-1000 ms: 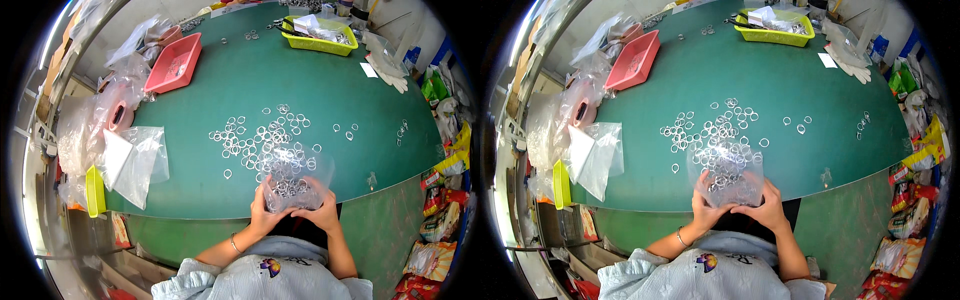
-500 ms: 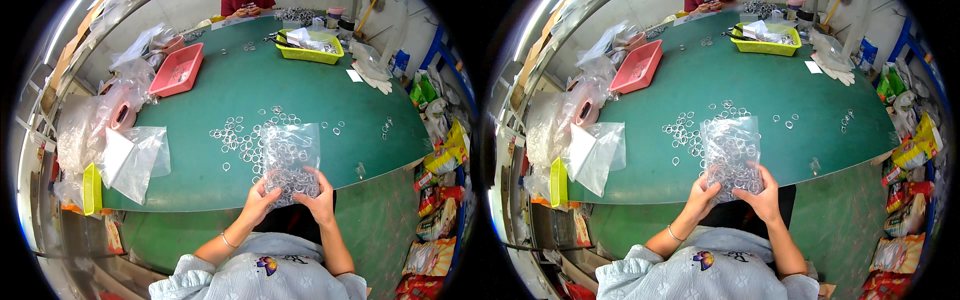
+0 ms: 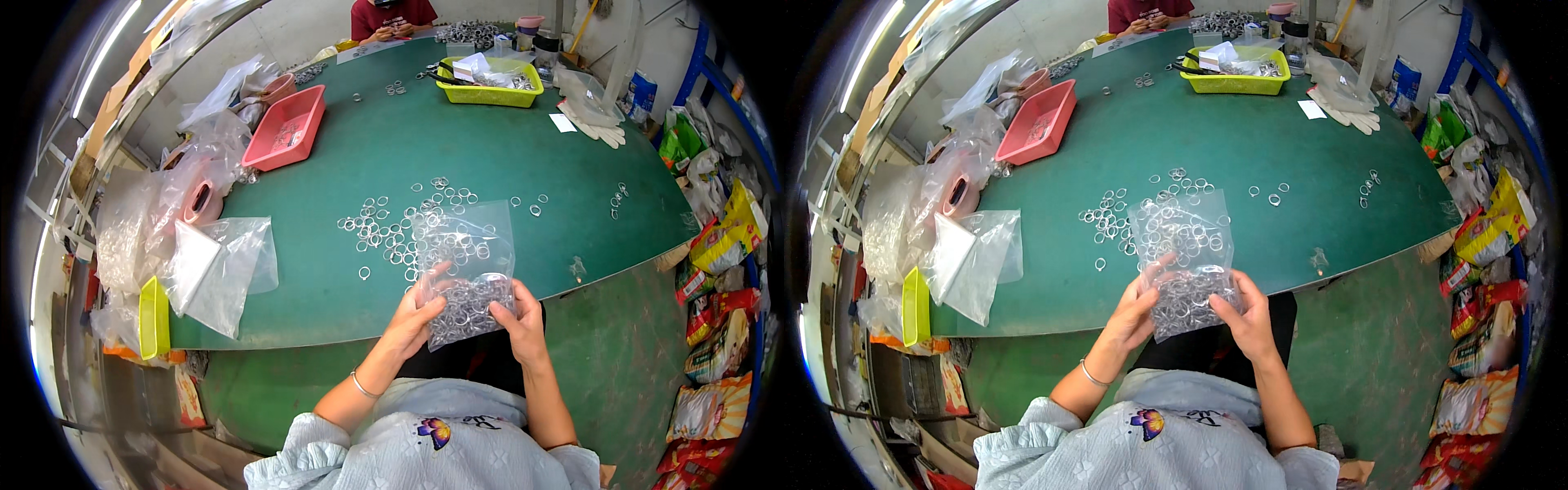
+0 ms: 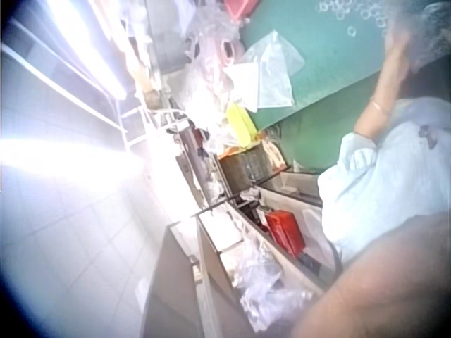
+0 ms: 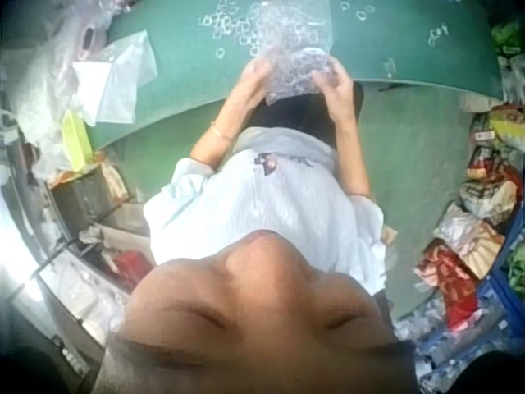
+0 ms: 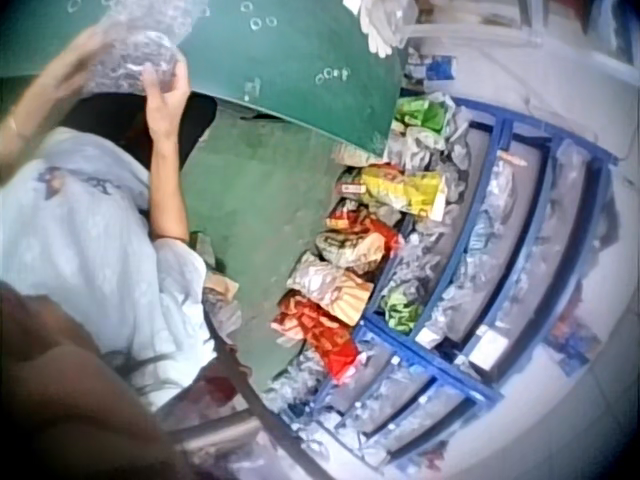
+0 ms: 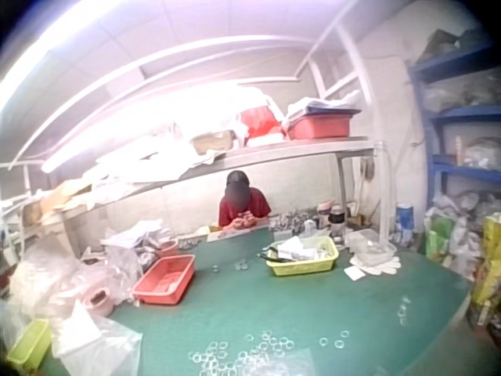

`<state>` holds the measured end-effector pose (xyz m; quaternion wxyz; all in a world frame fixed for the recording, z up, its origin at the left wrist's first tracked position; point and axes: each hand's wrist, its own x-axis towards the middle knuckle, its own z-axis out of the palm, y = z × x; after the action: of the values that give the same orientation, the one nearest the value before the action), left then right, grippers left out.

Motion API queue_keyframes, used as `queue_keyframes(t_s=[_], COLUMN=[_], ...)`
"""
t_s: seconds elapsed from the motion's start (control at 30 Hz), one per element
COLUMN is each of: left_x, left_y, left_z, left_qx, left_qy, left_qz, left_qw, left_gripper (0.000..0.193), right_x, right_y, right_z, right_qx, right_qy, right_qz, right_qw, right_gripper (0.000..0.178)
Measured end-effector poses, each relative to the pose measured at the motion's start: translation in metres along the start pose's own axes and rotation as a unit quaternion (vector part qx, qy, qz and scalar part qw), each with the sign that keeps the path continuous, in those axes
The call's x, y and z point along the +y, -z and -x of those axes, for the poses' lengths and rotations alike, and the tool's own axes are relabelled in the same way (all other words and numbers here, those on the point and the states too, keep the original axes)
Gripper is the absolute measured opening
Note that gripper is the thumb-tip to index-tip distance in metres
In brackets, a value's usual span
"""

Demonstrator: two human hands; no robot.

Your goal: The person sorts small metal rings by hand on a green tabletop, picking them up individually or in small clusters from the surface and placing them into clear plastic bags.

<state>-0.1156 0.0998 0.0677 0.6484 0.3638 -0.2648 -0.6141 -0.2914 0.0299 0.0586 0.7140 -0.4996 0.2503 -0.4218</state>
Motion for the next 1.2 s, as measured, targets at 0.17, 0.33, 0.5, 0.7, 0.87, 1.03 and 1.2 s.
queue_keyframes(t_s=[0.17, 0.33, 0.5, 0.7, 0.87, 1.03, 1.2], left_x=[-0.003, -0.012, -0.015, -0.012, -0.01, 0.008, 0.045], left_y=[-0.006, -0.011, -0.012, -0.017, -0.019, -0.02, -0.018], left_z=[-0.006, -0.008, -0.008, -0.003, -0.004, -0.005, -0.011], left_qx=[0.069, 0.121, 0.126, 0.102, 0.062, 0.069, 0.109], left_qy=[0.008, -0.101, -0.167, -0.231, -0.261, -0.23, -0.355], left_qz=[-0.019, -0.02, -0.061, -0.083, -0.094, -0.122, -0.351], left_qw=[0.997, 0.987, 0.976, 0.964, 0.959, 0.963, 0.86], left_gripper=[0.036, 0.032, 0.034, 0.036, 0.036, 0.042, 0.054], right_x=[0.0, 0.006, 0.004, -0.013, -0.018, -0.012, -0.002], right_y=[-0.004, 0.0, 0.004, -0.001, 0.0, 0.0, 0.009], right_z=[-0.001, -0.001, 0.0, 0.002, 0.001, -0.001, -0.013], right_qx=[0.033, 0.054, 0.035, -0.012, -0.023, 0.01, 0.029], right_qy=[0.012, 0.008, 0.018, 0.056, 0.065, 0.099, 0.117], right_qz=[0.014, 0.007, 0.006, 0.037, 0.092, 0.134, 0.141], right_qw=[0.999, 0.998, 0.999, 0.998, 0.993, 0.986, 0.983], right_gripper=[0.032, 0.028, 0.029, 0.039, 0.045, 0.034, 0.029])
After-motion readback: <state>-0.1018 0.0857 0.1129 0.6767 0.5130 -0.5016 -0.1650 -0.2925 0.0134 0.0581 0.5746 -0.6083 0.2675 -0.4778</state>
